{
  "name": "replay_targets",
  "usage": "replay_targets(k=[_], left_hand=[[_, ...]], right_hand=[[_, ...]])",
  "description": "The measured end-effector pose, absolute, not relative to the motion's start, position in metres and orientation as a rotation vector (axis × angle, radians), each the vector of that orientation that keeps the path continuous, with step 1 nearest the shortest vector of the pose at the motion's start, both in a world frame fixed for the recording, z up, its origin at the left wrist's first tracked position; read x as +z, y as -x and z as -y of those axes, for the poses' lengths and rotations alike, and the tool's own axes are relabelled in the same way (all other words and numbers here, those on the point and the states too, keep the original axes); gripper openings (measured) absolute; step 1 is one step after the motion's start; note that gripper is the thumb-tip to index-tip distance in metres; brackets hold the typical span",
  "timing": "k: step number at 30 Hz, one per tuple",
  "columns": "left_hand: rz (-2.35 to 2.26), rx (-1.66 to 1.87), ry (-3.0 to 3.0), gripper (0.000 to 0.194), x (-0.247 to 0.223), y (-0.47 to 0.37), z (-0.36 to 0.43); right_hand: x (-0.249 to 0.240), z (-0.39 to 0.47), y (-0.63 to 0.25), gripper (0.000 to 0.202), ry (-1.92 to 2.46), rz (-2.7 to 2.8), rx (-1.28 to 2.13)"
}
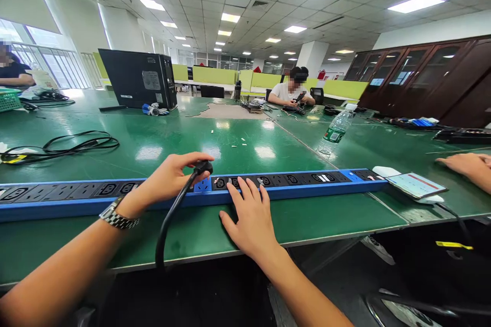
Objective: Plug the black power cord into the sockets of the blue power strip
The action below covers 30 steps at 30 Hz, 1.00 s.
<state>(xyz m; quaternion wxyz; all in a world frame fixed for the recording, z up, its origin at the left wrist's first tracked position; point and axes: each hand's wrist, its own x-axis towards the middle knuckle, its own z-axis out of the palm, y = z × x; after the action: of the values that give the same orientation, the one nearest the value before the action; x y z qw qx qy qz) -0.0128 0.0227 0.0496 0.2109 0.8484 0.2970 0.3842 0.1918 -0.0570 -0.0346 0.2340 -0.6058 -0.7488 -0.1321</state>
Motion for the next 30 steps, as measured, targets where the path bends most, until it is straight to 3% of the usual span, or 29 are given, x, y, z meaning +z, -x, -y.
replay_targets(k=[6,30], left_hand=[[-0.854,0.912,-2.425,0.034,0.022,0.021,-0.030],[-1.295,0.731,-2.647,0.039,0.030,0.010,-0.018]], right_hand=[[-0.032,0.058,-0.192,0.057,1.657,2.056,-0.322],[-0.033,0.058,-0.191,0.059,1.684,2.048,-0.323]])
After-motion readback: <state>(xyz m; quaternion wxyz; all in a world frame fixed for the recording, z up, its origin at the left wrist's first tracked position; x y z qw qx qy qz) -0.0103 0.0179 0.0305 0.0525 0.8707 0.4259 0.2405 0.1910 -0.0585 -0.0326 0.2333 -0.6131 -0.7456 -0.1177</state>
